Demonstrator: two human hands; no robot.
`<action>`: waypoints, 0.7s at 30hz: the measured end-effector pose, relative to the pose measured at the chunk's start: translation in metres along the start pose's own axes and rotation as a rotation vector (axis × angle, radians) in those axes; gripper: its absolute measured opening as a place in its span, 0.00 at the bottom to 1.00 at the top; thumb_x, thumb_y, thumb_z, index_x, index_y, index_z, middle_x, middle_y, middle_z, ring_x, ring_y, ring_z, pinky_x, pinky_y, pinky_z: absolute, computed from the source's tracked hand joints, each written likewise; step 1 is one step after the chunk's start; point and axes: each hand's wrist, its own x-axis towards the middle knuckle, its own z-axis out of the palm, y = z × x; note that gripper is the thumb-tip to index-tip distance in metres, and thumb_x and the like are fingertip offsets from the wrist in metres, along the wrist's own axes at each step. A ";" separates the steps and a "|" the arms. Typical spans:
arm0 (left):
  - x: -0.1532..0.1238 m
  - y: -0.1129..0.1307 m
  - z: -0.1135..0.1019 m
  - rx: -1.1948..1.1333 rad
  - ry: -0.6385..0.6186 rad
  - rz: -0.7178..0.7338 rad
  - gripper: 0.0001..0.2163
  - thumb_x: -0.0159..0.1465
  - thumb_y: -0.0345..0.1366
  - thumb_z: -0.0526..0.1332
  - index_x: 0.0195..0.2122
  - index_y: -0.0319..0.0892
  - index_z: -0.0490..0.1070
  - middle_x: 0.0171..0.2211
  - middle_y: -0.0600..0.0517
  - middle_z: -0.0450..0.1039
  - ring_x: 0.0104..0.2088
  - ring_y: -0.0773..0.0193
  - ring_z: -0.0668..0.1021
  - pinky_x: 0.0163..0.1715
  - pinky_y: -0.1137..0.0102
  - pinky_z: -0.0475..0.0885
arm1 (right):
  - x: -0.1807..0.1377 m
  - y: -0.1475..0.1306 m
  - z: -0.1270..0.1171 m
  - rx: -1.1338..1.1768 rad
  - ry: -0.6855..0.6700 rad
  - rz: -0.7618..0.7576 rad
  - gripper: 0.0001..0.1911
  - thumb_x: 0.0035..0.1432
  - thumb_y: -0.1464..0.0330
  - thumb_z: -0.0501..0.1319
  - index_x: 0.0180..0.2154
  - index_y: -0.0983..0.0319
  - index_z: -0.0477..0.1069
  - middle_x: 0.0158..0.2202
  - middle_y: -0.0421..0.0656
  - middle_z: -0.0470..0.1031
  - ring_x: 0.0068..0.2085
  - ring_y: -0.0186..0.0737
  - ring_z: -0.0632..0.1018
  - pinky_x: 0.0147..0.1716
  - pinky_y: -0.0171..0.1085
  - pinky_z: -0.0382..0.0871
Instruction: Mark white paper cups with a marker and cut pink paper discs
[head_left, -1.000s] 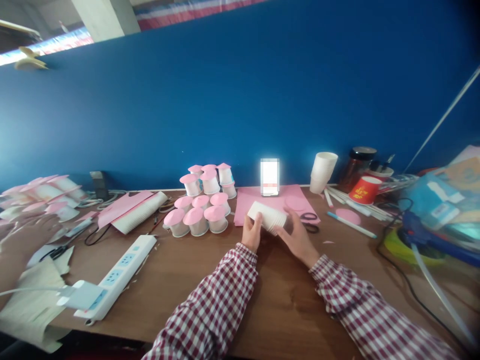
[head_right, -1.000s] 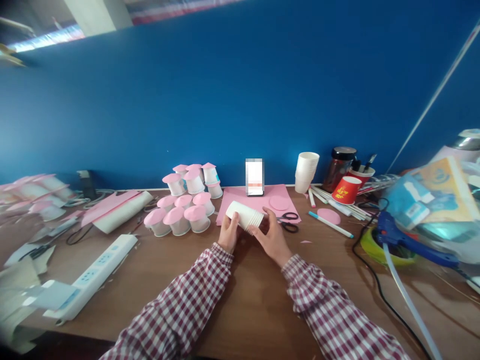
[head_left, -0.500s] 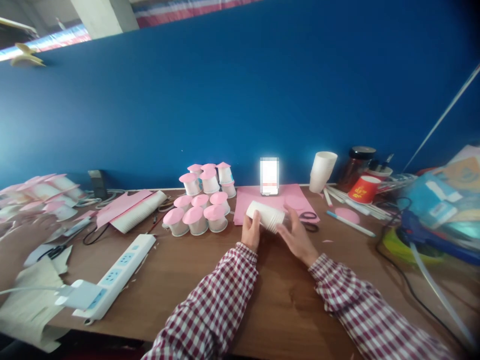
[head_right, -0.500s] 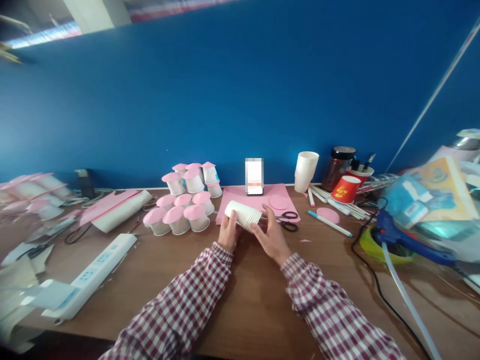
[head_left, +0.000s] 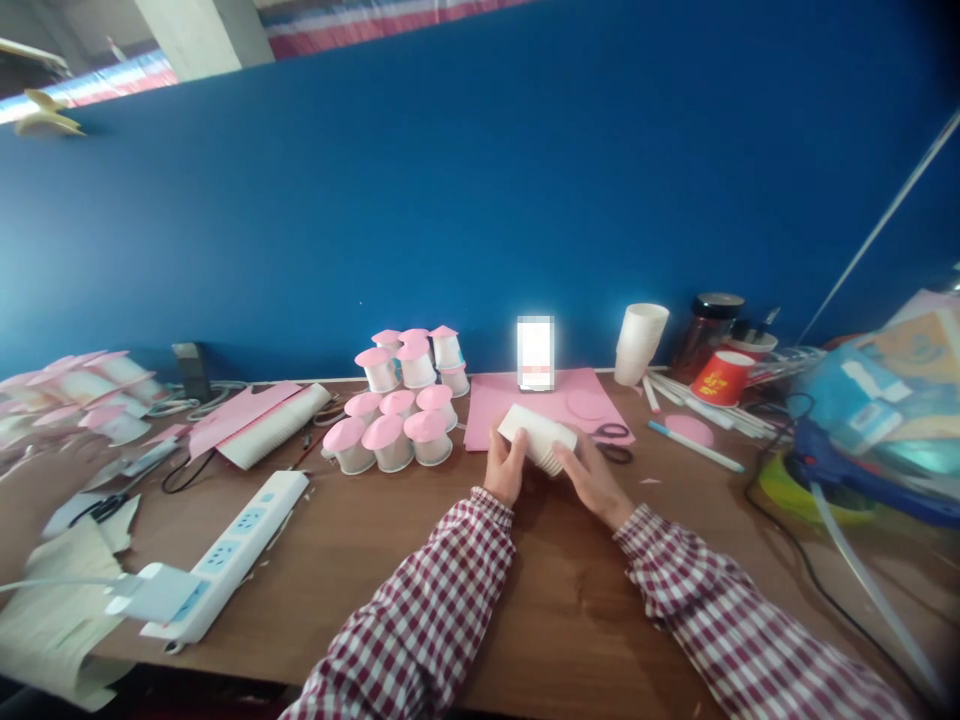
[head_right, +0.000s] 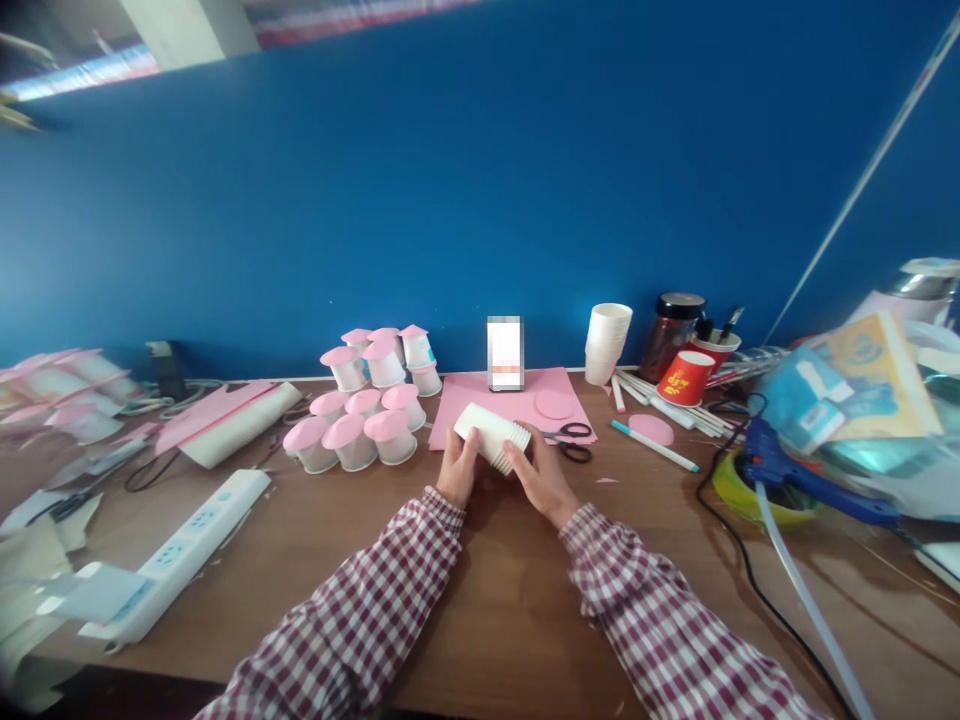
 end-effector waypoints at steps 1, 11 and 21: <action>0.000 0.000 0.000 -0.001 -0.018 0.000 0.23 0.59 0.48 0.56 0.52 0.41 0.59 0.46 0.45 0.69 0.47 0.59 0.72 0.47 0.64 0.67 | 0.000 -0.001 -0.001 0.019 -0.004 0.016 0.25 0.57 0.55 0.52 0.52 0.61 0.58 0.45 0.48 0.71 0.45 0.45 0.73 0.44 0.44 0.70; -0.009 0.016 -0.001 0.816 -0.077 0.540 0.41 0.48 0.41 0.68 0.61 0.41 0.49 0.62 0.39 0.50 0.63 0.46 0.51 0.60 0.50 0.44 | 0.011 0.000 -0.020 -0.179 0.219 -0.188 0.30 0.50 0.58 0.62 0.52 0.60 0.59 0.52 0.50 0.65 0.52 0.49 0.68 0.53 0.49 0.61; -0.021 0.018 0.002 0.797 -0.314 0.380 0.37 0.56 0.47 0.60 0.61 0.42 0.44 0.50 0.42 0.68 0.45 0.54 0.75 0.43 0.61 0.71 | 0.003 -0.011 -0.012 0.140 0.029 -0.140 0.39 0.46 0.56 0.66 0.57 0.61 0.56 0.52 0.50 0.67 0.52 0.48 0.70 0.51 0.45 0.65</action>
